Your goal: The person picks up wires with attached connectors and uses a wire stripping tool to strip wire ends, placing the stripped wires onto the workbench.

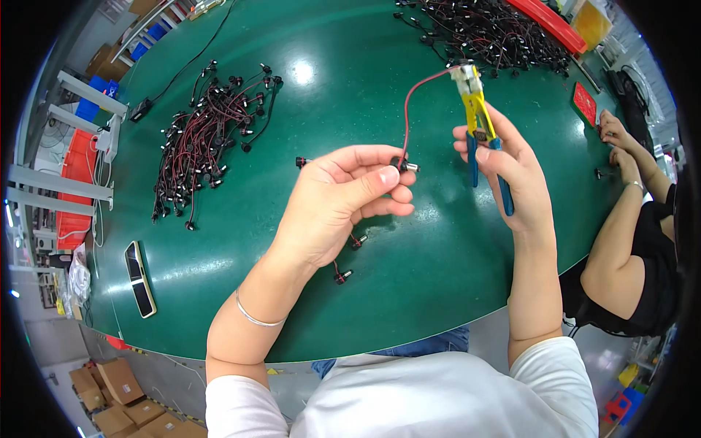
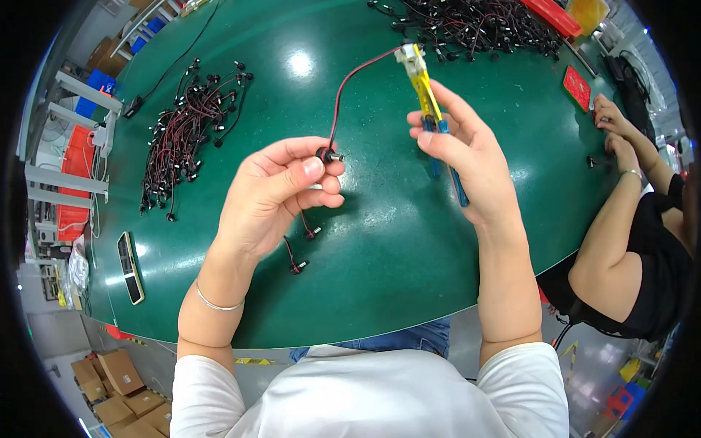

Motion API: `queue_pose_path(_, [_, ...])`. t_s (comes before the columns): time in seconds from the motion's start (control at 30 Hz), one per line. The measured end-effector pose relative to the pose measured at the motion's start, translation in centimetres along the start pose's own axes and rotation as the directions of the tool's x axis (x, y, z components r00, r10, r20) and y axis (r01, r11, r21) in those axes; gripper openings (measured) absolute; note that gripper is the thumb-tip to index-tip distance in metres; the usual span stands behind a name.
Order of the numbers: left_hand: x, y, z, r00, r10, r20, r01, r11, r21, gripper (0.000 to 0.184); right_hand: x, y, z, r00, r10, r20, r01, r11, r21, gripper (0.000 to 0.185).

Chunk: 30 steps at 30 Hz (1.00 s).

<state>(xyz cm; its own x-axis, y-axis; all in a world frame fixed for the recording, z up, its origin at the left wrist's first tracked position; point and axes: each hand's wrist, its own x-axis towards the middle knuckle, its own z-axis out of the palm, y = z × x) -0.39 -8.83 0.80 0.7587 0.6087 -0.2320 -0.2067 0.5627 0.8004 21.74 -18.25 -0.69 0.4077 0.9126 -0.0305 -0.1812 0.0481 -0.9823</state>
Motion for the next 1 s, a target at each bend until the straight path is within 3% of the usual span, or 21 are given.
queue_pose_path(0.1, [0.3,1.0,-0.9,0.975,0.22,-0.02,-0.21,0.952,0.224,0.024,-0.4,-0.9,-0.3,0.953,0.142,0.267,-0.118,0.987,-0.106,0.073])
queue_pose_path(0.13, [0.4,1.3,-1.2,0.973,0.228,-0.026,-0.216,0.949,0.228,0.024,-0.5,-1.0,0.1,0.951,0.138,0.277,-0.113,0.988,-0.104,0.073])
queue_pose_path(0.23, [0.5,1.9,-2.0,0.907,0.42,0.031,-0.374,0.767,0.521,0.021,-1.0,-1.0,1.1,0.853,0.122,0.507,-0.037,0.984,-0.175,0.076])
queue_pose_path(0.37, [0.3,2.5,-2.2,0.874,0.48,0.075,-0.421,0.671,0.61,0.021,-1.0,-0.8,1.3,0.824,0.089,0.559,0.04,0.976,-0.216,0.076])
queue_pose_path(0.5, [0.1,2.5,-2.1,0.889,0.442,0.121,-0.401,0.622,0.673,0.022,-0.9,-1.0,1.1,0.795,0.075,0.601,0.124,0.951,-0.282,0.076])
queue_pose_path(0.67, [0.1,2.5,-2.0,0.902,0.407,0.147,-0.39,0.618,0.682,0.022,-0.9,-1.2,1.1,0.785,0.108,0.61,0.124,0.938,-0.325,0.076])
queue_pose_path(0.8, [-0.2,2.9,-2.4,0.884,0.411,0.22,-0.423,0.507,0.751,0.024,-0.9,-1.0,1.1,0.773,0.075,0.63,0.123,0.957,-0.264,0.076])
queue_pose_path(0.9, [-0.1,2.9,-2.6,0.852,0.43,0.298,-0.472,0.385,0.793,0.025,-0.8,-1.1,1.0,0.762,0.116,0.637,0.135,0.934,-0.332,0.075])
queue_pose_path(1.0, [-0.1,2.9,-2.7,0.841,0.437,0.319,-0.487,0.354,0.799,0.026,-0.7,-0.9,0.9,0.755,0.13,0.643,0.136,0.928,-0.347,0.073])
